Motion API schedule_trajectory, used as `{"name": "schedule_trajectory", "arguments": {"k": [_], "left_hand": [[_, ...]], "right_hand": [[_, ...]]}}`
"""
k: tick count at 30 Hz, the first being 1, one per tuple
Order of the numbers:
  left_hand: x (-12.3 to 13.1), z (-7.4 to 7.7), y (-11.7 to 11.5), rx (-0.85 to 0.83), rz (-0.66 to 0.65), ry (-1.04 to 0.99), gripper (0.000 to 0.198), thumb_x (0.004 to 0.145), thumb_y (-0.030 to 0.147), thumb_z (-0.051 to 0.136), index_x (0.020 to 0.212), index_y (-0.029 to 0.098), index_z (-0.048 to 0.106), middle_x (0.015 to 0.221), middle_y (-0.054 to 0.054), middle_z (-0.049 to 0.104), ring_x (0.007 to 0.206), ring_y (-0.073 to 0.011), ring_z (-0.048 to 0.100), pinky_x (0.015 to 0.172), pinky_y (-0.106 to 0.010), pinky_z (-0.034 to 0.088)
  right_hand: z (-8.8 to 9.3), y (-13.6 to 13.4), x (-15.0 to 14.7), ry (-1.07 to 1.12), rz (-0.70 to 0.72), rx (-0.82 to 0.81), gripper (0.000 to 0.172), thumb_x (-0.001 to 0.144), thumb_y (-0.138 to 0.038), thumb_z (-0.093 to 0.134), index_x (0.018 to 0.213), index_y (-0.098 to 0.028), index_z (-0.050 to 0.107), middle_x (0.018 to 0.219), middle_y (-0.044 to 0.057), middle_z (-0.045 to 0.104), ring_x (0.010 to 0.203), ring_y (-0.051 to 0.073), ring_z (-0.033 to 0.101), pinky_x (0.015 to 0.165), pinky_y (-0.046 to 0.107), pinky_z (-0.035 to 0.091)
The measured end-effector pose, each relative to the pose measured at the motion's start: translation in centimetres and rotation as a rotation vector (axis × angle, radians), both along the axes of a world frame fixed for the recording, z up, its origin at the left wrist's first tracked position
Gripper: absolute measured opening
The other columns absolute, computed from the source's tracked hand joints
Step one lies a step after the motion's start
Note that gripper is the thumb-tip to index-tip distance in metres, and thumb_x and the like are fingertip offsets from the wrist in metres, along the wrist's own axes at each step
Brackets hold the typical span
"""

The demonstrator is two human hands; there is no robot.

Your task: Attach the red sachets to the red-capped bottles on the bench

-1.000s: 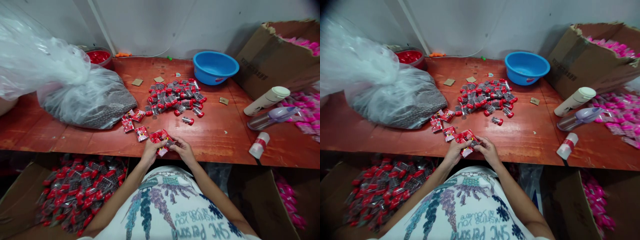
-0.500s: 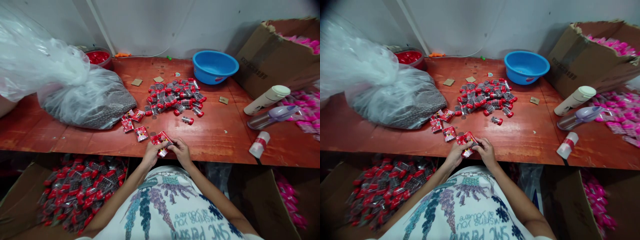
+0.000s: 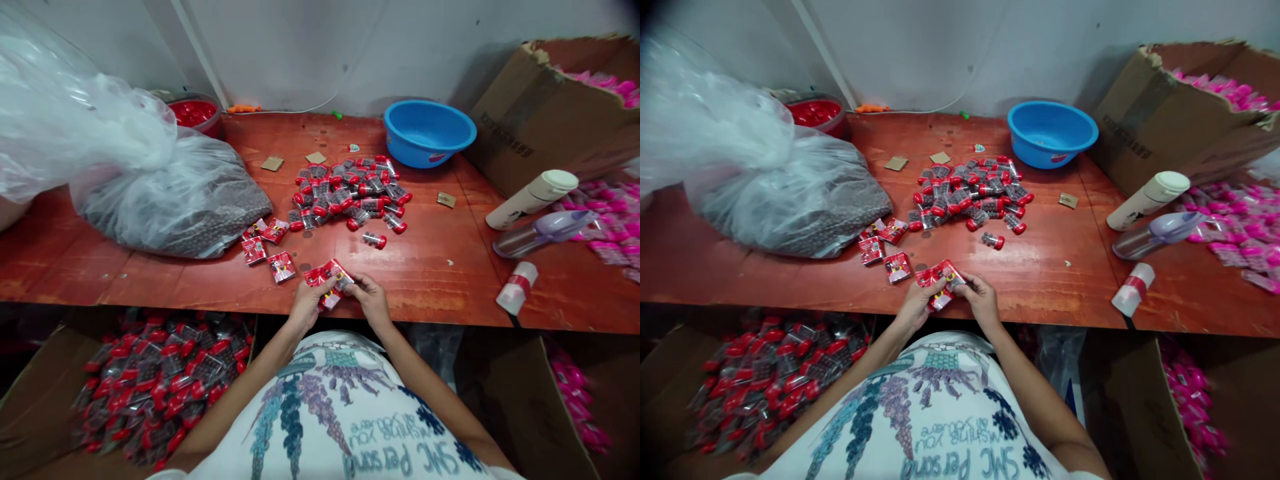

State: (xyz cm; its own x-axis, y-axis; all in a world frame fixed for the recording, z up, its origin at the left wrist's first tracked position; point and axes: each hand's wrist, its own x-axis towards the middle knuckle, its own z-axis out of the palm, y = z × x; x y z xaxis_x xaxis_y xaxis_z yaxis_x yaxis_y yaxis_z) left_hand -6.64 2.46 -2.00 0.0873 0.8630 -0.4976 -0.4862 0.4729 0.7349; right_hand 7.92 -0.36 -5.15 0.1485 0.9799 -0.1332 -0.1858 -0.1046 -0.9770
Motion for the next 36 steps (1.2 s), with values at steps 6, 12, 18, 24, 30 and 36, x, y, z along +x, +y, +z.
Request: {"name": "schedule_trajectory", "arguments": {"k": [6, 12, 18, 24, 30, 36], "left_hand": [[-1.2, 1.2, 1.1, -0.005, 0.042, 0.024, 0.053, 0.060, 0.024, 0.082, 0.106, 0.013, 0.058, 0.073, -0.006, 0.071, 0.062, -0.0178, 0.068, 0.058, -0.027, 0.056], [1.5, 1.1, 0.4, -0.021, -0.031, 0.026, 0.048, 0.059, 0.033, 0.081, 0.098, 0.014, 0.061, 0.068, -0.004, 0.069, 0.058, -0.0176, 0.066, 0.048, -0.024, 0.051], [2.4, 1.1, -0.3, 0.089, -0.021, 0.029, 0.034, 0.059, 0.028, 0.081, 0.085, 0.013, 0.066, 0.067, 0.000, 0.067, 0.055, -0.0106, 0.061, 0.051, -0.019, 0.048], [0.8, 0.9, -0.7, -0.027, -0.126, -0.036, 0.035, 0.056, 0.019, 0.081, 0.086, 0.012, 0.065, 0.068, 0.000, 0.066, 0.060, -0.0122, 0.062, 0.060, -0.026, 0.055], [1.9, 1.5, 0.0, -0.075, -0.093, -0.085, 0.024, 0.056, 0.012, 0.074, 0.076, 0.012, 0.062, 0.077, -0.005, 0.068, 0.072, -0.0183, 0.065, 0.065, -0.038, 0.059], [3.3, 2.5, 0.9, 0.095, -0.152, -0.090, 0.026, 0.060, 0.018, 0.077, 0.082, 0.013, 0.065, 0.067, 0.000, 0.063, 0.059, -0.0119, 0.059, 0.057, -0.027, 0.055]], "right_hand": [[0.0, -0.5, 6.9, -0.390, -0.124, -0.117, 0.044, 0.076, -0.040, 0.063, 0.114, -0.017, 0.065, 0.094, 0.006, 0.065, 0.071, 0.017, 0.059, 0.066, 0.032, 0.050], [2.9, -1.8, 5.5, -0.711, -0.213, 0.041, 0.029, 0.084, -0.035, 0.055, 0.109, -0.023, 0.066, 0.100, 0.007, 0.060, 0.085, 0.020, 0.059, 0.080, 0.034, 0.048], [2.1, -1.7, -1.4, -0.209, 0.075, 0.005, 0.040, 0.077, -0.027, 0.064, 0.116, -0.025, 0.056, 0.087, -0.001, 0.062, 0.073, 0.013, 0.058, 0.068, 0.025, 0.050], [1.8, -1.2, 2.1, -0.490, 0.068, 0.080, 0.031, 0.086, -0.034, 0.056, 0.115, -0.024, 0.060, 0.089, 0.003, 0.063, 0.079, 0.016, 0.059, 0.074, 0.029, 0.049], [1.5, 0.7, 8.2, -0.891, -0.252, 0.048, 0.044, 0.074, -0.036, 0.069, 0.114, -0.019, 0.064, 0.111, 0.013, 0.062, 0.107, 0.029, 0.051, 0.099, 0.048, 0.035], [2.0, 0.2, 5.2, -0.035, 0.067, -0.101, 0.053, 0.077, -0.044, 0.065, 0.125, -0.023, 0.056, 0.078, 0.000, 0.063, 0.059, 0.012, 0.052, 0.055, 0.024, 0.044]]}}
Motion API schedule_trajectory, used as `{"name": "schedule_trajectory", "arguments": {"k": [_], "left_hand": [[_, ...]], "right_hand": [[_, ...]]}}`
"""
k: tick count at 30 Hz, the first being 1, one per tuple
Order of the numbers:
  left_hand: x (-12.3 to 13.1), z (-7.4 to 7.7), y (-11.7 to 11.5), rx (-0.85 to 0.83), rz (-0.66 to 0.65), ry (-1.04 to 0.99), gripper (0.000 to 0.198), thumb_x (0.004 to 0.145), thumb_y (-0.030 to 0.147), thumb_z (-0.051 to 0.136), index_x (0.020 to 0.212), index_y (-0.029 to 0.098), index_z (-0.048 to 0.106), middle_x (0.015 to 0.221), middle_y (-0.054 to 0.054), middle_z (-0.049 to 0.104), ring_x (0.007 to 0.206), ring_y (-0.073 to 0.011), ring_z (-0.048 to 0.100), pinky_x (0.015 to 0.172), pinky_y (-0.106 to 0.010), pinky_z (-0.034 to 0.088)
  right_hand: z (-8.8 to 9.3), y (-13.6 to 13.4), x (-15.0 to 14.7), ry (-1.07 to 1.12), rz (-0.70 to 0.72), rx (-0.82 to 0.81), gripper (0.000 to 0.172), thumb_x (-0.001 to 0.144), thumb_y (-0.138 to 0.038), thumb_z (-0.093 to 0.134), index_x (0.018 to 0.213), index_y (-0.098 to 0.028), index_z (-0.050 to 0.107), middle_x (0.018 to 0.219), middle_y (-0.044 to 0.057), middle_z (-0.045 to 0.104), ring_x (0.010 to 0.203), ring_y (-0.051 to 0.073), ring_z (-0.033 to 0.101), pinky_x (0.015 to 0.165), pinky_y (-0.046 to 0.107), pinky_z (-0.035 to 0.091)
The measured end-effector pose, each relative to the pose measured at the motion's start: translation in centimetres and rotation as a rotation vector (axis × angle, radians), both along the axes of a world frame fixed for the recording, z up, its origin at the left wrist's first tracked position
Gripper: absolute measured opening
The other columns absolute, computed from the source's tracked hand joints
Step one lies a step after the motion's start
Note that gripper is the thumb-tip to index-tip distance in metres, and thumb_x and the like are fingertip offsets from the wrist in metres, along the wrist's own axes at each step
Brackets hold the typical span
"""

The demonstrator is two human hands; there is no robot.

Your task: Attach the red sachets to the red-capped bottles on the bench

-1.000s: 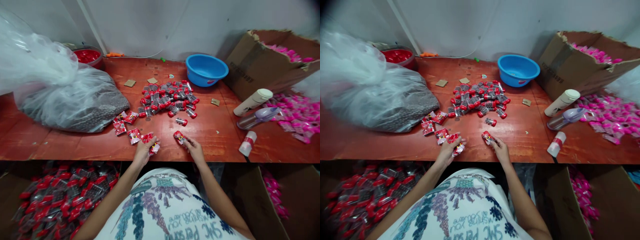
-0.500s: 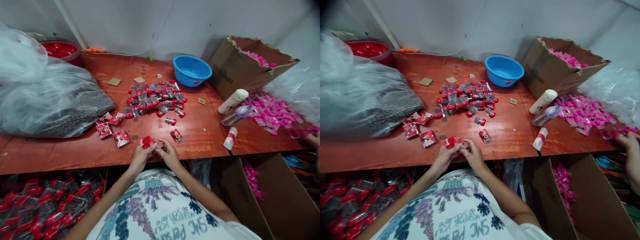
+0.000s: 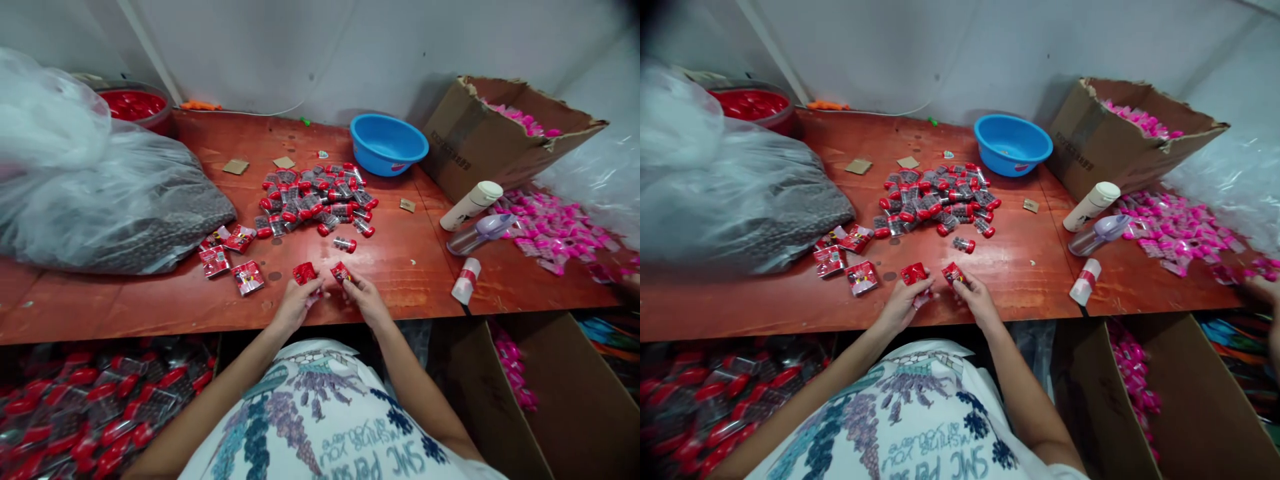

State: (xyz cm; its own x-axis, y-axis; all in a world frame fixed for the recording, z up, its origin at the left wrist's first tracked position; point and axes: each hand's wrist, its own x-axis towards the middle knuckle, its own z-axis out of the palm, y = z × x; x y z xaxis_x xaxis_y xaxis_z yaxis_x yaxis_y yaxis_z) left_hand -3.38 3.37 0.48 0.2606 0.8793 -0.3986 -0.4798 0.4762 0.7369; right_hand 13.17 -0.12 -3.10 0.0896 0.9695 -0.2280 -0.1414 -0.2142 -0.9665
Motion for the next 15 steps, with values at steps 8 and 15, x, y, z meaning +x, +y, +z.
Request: {"name": "schedule_trajectory", "arguments": {"k": [8, 15], "left_hand": [[-1.2, 1.6, 0.2, 0.221, -0.176, 0.149, 0.039, 0.059, 0.023, 0.081, 0.095, 0.014, 0.069, 0.074, -0.003, 0.068, 0.056, -0.0101, 0.057, 0.056, -0.022, 0.046], [-1.8, 1.6, -0.2, 0.287, -0.036, 0.245, 0.021, 0.062, 0.025, 0.078, 0.075, 0.015, 0.064, 0.060, 0.002, 0.062, 0.048, -0.0085, 0.051, 0.049, -0.021, 0.041]], "right_hand": [[1.6, -1.9, -3.5, 0.465, 0.143, -0.183, 0.045, 0.083, -0.061, 0.051, 0.096, -0.021, 0.064, 0.057, -0.005, 0.045, 0.042, 0.006, 0.032, 0.040, 0.019, 0.030], [2.7, -2.3, -3.9, 0.217, 0.045, 0.027, 0.046, 0.075, -0.052, 0.066, 0.112, -0.024, 0.062, 0.088, 0.002, 0.066, 0.064, 0.012, 0.059, 0.050, 0.022, 0.048]]}}
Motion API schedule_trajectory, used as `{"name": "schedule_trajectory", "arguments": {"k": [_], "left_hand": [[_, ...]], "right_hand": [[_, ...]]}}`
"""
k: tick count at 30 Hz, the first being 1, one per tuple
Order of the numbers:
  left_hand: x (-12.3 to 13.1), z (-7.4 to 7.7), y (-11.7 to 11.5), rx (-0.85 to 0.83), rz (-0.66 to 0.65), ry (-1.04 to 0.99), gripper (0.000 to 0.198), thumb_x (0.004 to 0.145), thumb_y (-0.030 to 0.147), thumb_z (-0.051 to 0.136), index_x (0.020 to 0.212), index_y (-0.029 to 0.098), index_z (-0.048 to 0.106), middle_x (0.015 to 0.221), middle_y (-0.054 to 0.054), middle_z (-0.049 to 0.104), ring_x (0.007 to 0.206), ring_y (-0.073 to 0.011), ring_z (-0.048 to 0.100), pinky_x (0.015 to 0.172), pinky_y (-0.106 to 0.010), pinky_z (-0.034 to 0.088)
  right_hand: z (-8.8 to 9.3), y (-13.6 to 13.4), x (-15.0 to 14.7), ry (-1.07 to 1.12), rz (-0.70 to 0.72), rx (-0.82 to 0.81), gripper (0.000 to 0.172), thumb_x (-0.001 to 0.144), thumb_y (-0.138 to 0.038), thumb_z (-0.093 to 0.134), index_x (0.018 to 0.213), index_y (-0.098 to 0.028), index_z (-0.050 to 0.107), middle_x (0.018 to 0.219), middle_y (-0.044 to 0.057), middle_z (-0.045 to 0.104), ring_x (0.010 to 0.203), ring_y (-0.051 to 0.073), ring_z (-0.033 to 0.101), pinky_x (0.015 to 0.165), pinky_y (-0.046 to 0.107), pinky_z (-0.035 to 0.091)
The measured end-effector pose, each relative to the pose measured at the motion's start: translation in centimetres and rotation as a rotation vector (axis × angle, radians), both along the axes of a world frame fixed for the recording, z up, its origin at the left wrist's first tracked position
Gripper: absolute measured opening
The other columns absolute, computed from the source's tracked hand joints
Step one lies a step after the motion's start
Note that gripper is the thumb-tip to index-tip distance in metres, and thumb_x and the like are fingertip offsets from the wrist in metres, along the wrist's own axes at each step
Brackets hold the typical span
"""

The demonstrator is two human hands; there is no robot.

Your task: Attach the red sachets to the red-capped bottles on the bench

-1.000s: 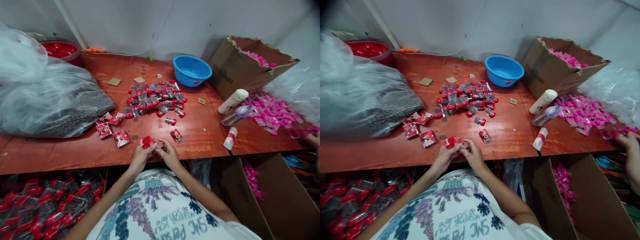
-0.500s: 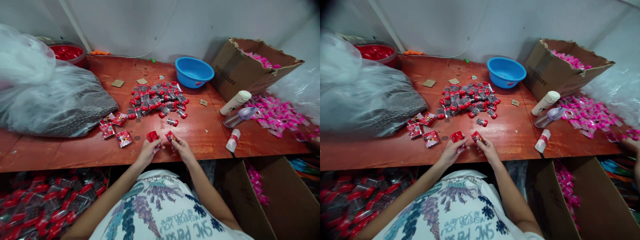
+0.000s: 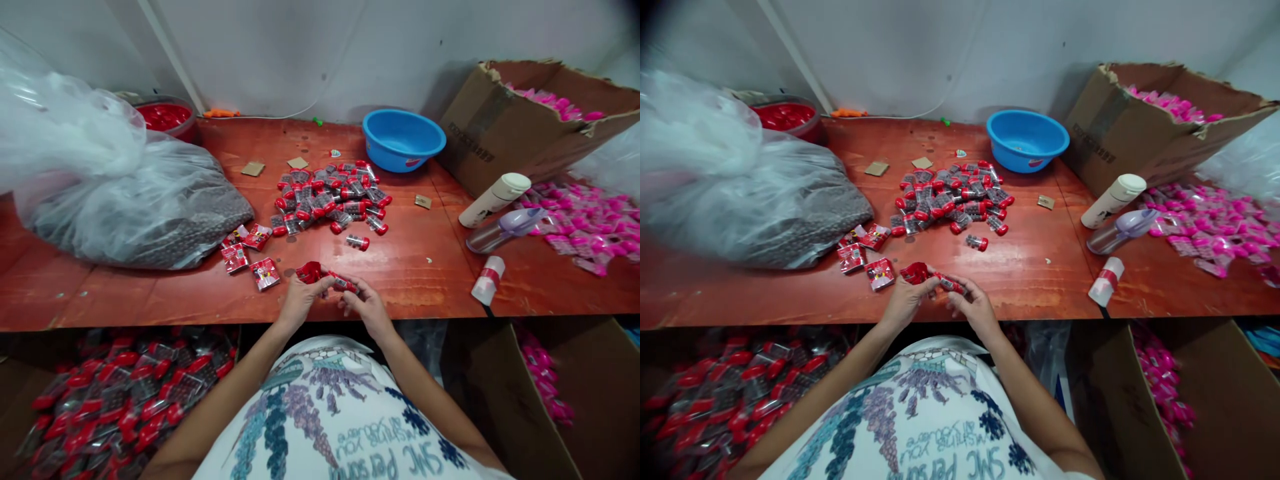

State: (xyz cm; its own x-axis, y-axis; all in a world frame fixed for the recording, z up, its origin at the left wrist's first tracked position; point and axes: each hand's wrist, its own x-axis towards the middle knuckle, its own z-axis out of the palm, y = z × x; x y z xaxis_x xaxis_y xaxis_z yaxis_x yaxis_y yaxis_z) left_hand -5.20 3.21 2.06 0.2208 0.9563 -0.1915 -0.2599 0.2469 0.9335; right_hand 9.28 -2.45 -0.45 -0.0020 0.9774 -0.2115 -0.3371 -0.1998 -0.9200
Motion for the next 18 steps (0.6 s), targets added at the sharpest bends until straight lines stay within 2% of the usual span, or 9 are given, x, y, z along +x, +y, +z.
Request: {"name": "schedule_trajectory", "arguments": {"k": [2, 4, 9, 13, 18], "left_hand": [[-0.2, 0.3, -0.1, -0.017, -0.012, -0.004, 0.024, 0.060, 0.024, 0.079, 0.078, 0.015, 0.065, 0.062, 0.001, 0.063, 0.047, -0.0087, 0.050, 0.048, -0.021, 0.041], [-0.3, 0.7, -0.1, -0.036, -0.044, 0.012, 0.032, 0.058, 0.023, 0.081, 0.085, 0.015, 0.067, 0.064, 0.000, 0.065, 0.046, -0.0088, 0.051, 0.047, -0.021, 0.041], [-0.6, 1.0, 0.0, -0.066, -0.055, 0.032, 0.058, 0.059, 0.024, 0.081, 0.113, 0.017, 0.063, 0.068, 0.001, 0.066, 0.045, -0.0085, 0.050, 0.045, -0.020, 0.039], [-0.8, 0.9, 0.1, -0.014, 0.008, 0.048, 0.052, 0.060, 0.024, 0.080, 0.109, 0.017, 0.065, 0.069, 0.001, 0.065, 0.046, -0.0072, 0.048, 0.045, -0.020, 0.038], [-1.0, 1.2, -0.1, -0.007, -0.060, 0.086, 0.034, 0.062, 0.025, 0.079, 0.093, 0.014, 0.071, 0.068, -0.001, 0.066, 0.048, -0.0077, 0.048, 0.047, -0.021, 0.038]], "right_hand": [[0.4, -0.2, -0.2, -0.062, -0.031, 0.019, 0.036, 0.076, -0.044, 0.068, 0.105, -0.023, 0.064, 0.076, 0.000, 0.066, 0.061, 0.012, 0.060, 0.054, 0.024, 0.052], [0.5, -0.4, -0.5, -0.044, -0.018, 0.023, 0.030, 0.080, -0.043, 0.063, 0.101, -0.021, 0.064, 0.067, -0.001, 0.064, 0.057, 0.012, 0.060, 0.056, 0.027, 0.054], [0.1, -0.6, -1.3, 0.026, 0.038, 0.022, 0.035, 0.082, -0.044, 0.061, 0.110, -0.025, 0.056, 0.083, 0.000, 0.067, 0.054, 0.011, 0.061, 0.051, 0.024, 0.053], [-0.1, -0.5, -1.2, -0.076, -0.044, 0.069, 0.027, 0.081, -0.040, 0.063, 0.104, -0.025, 0.061, 0.083, -0.001, 0.065, 0.062, 0.012, 0.062, 0.057, 0.025, 0.054], [0.1, -0.5, -0.9, -0.168, -0.152, 0.141, 0.019, 0.081, -0.034, 0.064, 0.095, -0.024, 0.072, 0.084, 0.001, 0.064, 0.070, 0.015, 0.061, 0.063, 0.029, 0.056]]}}
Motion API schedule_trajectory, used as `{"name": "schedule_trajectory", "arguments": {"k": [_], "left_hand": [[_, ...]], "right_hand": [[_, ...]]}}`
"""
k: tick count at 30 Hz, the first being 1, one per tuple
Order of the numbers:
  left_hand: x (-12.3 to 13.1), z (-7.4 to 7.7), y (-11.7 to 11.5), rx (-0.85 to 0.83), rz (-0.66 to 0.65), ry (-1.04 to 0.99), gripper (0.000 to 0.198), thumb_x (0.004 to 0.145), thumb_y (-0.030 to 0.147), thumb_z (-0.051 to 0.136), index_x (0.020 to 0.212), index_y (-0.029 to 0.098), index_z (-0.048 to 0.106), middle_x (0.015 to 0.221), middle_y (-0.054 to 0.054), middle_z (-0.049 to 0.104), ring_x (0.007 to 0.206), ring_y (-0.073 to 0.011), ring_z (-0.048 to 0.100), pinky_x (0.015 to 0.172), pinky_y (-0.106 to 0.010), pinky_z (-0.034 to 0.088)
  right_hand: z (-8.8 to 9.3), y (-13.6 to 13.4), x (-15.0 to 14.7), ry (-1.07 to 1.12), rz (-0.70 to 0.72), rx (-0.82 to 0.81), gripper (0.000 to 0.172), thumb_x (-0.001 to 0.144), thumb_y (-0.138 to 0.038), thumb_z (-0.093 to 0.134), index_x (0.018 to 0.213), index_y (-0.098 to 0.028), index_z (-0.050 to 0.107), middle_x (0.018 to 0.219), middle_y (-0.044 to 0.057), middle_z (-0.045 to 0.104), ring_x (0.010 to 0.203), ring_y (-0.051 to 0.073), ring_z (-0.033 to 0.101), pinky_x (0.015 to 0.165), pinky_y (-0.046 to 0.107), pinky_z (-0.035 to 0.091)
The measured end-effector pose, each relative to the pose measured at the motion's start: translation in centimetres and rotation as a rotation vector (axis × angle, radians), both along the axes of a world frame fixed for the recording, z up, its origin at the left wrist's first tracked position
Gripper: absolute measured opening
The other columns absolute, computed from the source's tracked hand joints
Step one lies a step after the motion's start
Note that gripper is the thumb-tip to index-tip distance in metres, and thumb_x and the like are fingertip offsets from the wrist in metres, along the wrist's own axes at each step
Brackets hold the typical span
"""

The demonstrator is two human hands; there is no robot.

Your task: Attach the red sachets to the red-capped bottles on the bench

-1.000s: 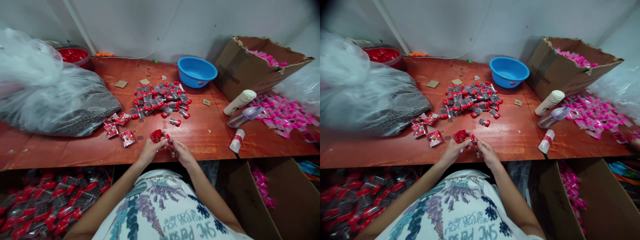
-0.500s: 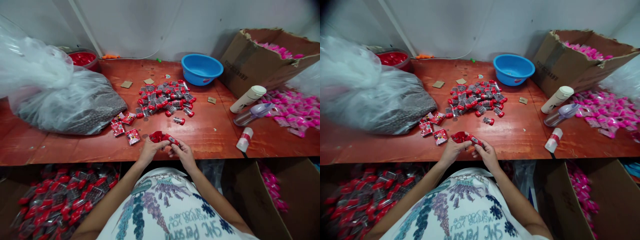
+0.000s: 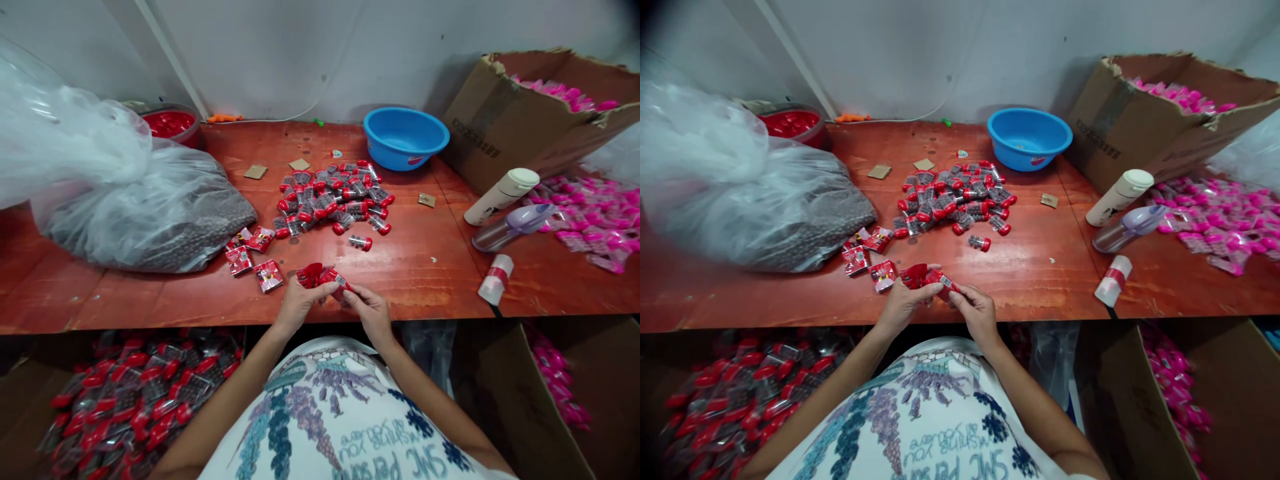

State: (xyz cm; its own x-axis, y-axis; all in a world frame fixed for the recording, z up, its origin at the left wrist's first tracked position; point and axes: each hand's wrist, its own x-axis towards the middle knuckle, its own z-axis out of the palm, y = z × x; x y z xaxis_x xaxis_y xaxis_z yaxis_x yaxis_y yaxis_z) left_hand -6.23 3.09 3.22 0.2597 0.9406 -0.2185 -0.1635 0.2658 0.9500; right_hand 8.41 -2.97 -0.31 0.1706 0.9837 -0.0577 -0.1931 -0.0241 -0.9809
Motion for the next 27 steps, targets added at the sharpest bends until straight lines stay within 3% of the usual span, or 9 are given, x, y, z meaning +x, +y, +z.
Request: {"name": "schedule_trajectory", "arguments": {"k": [4, 8, 12, 17, 23, 27], "left_hand": [[0.3, 0.2, -0.4, -0.009, -0.001, -0.004, 0.031, 0.061, 0.025, 0.080, 0.088, 0.013, 0.071, 0.063, 0.000, 0.065, 0.044, -0.0070, 0.046, 0.043, -0.021, 0.036], [1.1, 0.1, -1.0, -0.059, 0.162, -0.116, 0.032, 0.060, 0.024, 0.079, 0.089, 0.013, 0.070, 0.063, 0.001, 0.064, 0.040, -0.0049, 0.043, 0.038, -0.019, 0.034], [1.6, 0.2, -1.2, -0.130, 0.260, -0.213, 0.037, 0.059, 0.023, 0.079, 0.093, 0.013, 0.069, 0.051, 0.006, 0.050, 0.037, -0.0023, 0.033, 0.034, -0.015, 0.029], [1.1, 0.9, -0.7, -0.129, 0.161, -0.235, 0.045, 0.064, 0.024, 0.076, 0.107, 0.015, 0.064, 0.056, 0.007, 0.050, 0.039, -0.0023, 0.034, 0.035, -0.015, 0.028], [0.7, 1.0, -0.9, -0.080, 0.103, -0.029, 0.064, 0.058, 0.018, 0.080, 0.118, 0.017, 0.058, 0.060, 0.006, 0.055, 0.042, -0.0031, 0.038, 0.038, -0.015, 0.027], [0.9, 0.9, -0.9, -0.109, 0.081, 0.004, 0.064, 0.056, 0.017, 0.080, 0.116, 0.016, 0.059, 0.076, 0.000, 0.065, 0.058, -0.0087, 0.055, 0.054, -0.019, 0.043]], "right_hand": [[-0.2, -0.5, -0.5, 0.026, -0.024, -0.001, 0.021, 0.084, -0.035, 0.061, 0.097, -0.025, 0.074, 0.086, 0.002, 0.067, 0.073, 0.017, 0.062, 0.065, 0.032, 0.056], [-0.3, -1.0, -1.4, 0.050, -0.066, -0.004, 0.022, 0.085, -0.035, 0.060, 0.098, -0.025, 0.074, 0.083, 0.002, 0.068, 0.067, 0.017, 0.062, 0.065, 0.034, 0.055], [0.0, -1.2, -1.4, -0.099, -0.031, 0.100, 0.022, 0.086, -0.031, 0.058, 0.103, -0.026, 0.073, 0.083, 0.002, 0.067, 0.073, 0.018, 0.062, 0.070, 0.032, 0.052], [0.1, -0.9, -1.1, -0.098, 0.061, 0.119, 0.028, 0.084, -0.028, 0.063, 0.111, -0.025, 0.068, 0.092, 0.001, 0.064, 0.084, 0.017, 0.060, 0.079, 0.030, 0.049], [-1.0, -1.0, -1.8, 0.105, 0.054, 0.048, 0.030, 0.081, -0.026, 0.065, 0.110, -0.025, 0.061, 0.092, 0.000, 0.067, 0.082, 0.015, 0.063, 0.077, 0.028, 0.052], [-1.9, -1.4, -2.2, 0.057, 0.010, 0.071, 0.034, 0.082, -0.025, 0.064, 0.116, -0.025, 0.056, 0.106, 0.003, 0.066, 0.093, 0.017, 0.063, 0.085, 0.031, 0.051]]}}
